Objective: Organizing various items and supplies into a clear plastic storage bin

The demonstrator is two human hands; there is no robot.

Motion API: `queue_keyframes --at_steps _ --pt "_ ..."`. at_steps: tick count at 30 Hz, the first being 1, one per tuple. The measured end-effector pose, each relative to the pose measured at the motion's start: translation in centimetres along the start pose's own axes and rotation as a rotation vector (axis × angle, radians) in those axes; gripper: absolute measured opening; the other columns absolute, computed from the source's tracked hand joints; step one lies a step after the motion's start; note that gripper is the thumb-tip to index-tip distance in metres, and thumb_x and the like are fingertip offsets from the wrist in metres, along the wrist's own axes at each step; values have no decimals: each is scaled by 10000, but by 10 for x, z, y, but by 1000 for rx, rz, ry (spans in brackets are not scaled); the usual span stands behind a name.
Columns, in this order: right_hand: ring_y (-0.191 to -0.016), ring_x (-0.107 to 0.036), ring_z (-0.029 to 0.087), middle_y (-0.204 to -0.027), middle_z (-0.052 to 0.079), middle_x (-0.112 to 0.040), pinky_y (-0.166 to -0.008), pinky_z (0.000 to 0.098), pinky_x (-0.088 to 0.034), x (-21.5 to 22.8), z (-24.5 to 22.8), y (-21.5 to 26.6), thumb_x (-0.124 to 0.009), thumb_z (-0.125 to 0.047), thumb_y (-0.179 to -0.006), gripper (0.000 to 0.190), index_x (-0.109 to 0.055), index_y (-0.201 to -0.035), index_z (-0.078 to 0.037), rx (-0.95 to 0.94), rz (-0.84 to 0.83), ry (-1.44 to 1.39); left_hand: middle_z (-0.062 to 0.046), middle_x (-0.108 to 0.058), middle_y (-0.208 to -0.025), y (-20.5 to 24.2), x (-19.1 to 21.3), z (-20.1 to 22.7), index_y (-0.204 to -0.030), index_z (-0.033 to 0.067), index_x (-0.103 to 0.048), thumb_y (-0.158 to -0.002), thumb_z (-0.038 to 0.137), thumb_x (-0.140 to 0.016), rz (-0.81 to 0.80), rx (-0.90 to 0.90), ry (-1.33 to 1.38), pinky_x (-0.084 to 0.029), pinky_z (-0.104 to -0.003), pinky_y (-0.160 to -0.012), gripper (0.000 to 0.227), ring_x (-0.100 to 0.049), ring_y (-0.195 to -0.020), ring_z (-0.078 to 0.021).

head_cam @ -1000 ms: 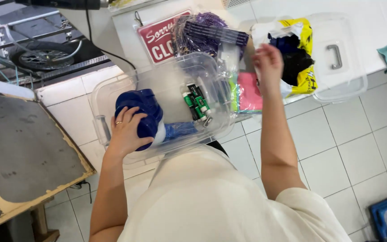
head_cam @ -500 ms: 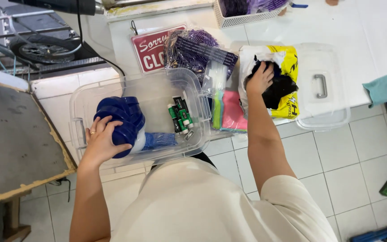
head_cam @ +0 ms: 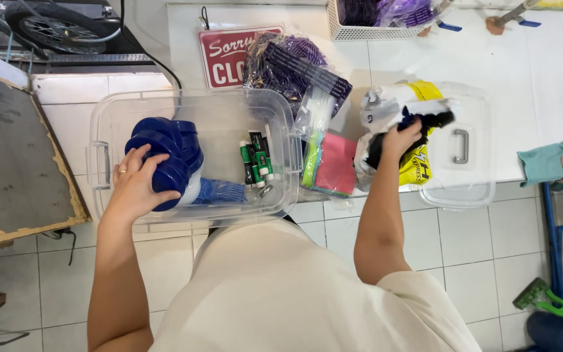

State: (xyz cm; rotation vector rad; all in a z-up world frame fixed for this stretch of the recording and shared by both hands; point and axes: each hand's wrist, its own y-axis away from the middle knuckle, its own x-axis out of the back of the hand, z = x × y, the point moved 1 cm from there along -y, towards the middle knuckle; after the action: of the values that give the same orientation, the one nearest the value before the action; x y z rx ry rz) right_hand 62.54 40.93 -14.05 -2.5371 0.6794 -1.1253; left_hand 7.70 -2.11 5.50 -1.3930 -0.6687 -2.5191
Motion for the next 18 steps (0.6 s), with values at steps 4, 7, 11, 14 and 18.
queue_keyframes --at_steps 4,7,11,14,18 --pt "-1237 -554 514 -1322 232 -456 -1049 594 -487 45 -44 5 -627 -81 -999 604 -338 -1522 -167 -66 -225 101 -142 -283 -1642 0 7 1 -1535 288 -430 -626 453 -899 -15 5 14 -204 -722 -1176 1036 -211 -1538 -428" --pt "-1241 -587 462 -1326 201 -569 -1065 581 -439 89 -111 -10 -569 -430 -1016 489 -462 -1419 -174 -226 -253 150 -151 -327 -1623 -3 7 -4 -1542 269 -439 -626 475 -899 -31 -4 -15 -226 -702 -1179 1045 -252 -1530 -424" --pt "-1231 -567 500 -1321 205 -485 -1005 600 -509 129 -182 -24 -448 -43 -1065 523 -471 -1525 -291 66 -568 525 -170 -343 -1615 -7 6 -7 -1531 256 -462 -639 528 -889 -77 -22 -85 -227 -674 -1188 1026 -261 -1528 -428" --pt "-1063 -642 512 -1194 184 -551 -821 647 -527 98 -119 -70 -473 -338 -1018 394 -661 -1357 -406 212 -605 799 -178 -330 -1622 -10 6 -11 -1527 277 -471 -633 563 -877 -95 -41 -104 -220 -676 -1191 1023 -246 -1535 -433" --pt "-1010 -641 549 -1167 240 -566 -777 673 -520 132 -147 -91 -481 -376 -1001 416 -662 -1372 -317 253 -637 882 -202 -341 -1609 -15 -3 -19 -1527 264 -475 -622 589 -874 -89 -68 -122 -219 -679 -1188 1041 -251 -1528 -449"
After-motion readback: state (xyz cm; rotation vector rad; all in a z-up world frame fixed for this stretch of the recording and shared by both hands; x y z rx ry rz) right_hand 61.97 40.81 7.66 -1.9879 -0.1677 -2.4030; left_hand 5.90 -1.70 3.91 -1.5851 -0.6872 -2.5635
